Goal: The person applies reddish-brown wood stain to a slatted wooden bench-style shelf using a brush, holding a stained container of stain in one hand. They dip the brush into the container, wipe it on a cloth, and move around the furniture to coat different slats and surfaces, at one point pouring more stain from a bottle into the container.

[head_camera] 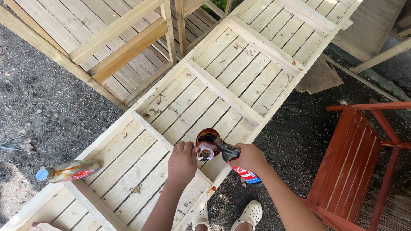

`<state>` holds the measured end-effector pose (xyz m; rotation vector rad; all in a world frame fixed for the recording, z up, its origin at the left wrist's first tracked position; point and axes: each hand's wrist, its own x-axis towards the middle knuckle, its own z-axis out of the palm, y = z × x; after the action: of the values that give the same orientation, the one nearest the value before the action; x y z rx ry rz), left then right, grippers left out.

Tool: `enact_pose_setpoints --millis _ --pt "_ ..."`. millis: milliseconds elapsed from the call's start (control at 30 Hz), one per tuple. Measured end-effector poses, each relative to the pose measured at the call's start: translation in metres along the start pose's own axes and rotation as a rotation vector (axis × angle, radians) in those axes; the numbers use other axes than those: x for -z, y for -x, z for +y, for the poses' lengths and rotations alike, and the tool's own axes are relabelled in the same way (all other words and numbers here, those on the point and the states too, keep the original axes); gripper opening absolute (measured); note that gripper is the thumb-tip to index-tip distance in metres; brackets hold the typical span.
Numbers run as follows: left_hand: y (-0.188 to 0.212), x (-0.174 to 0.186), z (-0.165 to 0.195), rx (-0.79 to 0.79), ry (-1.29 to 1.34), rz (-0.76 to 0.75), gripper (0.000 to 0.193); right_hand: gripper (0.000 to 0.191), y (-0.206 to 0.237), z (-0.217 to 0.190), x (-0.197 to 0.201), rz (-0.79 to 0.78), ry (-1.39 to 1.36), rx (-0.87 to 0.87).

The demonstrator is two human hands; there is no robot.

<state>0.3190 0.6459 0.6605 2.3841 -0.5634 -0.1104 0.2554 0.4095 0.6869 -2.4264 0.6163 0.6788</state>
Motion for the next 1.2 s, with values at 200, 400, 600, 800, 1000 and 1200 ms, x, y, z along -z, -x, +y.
enact_pose_setpoints --millis 200,400,600,800,1000,1200 --pt "-0.002 -0.002 -0.001 -0.020 0.005 0.014 0.022 0.045 -0.003 0.000 0.000 -0.007 0.027 -0.007" --pt "-0.003 -0.005 -0.004 -0.001 -0.002 0.001 0.022 0.045 -0.006 0.002 -0.001 -0.015 -0.002 -0.002" --pt "-0.009 -0.008 -0.003 -0.033 0.004 0.027 0.021 0.045 -0.008 0.004 0.001 -0.002 -0.009 0.009" --pt "-0.014 -0.011 0.007 -0.008 0.038 -0.003 0.023 0.047 -0.010 0.010 -0.003 0.015 0.016 0.013" --pt "-0.022 -0.015 0.025 -0.053 0.127 0.088 0.026 0.050 -0.011 0.021 -0.007 0.064 -0.014 0.080" --pt "-0.036 -0.021 0.042 0.008 0.283 0.070 0.029 0.047 -0.001 0.027 -0.008 0.152 -0.073 0.159"
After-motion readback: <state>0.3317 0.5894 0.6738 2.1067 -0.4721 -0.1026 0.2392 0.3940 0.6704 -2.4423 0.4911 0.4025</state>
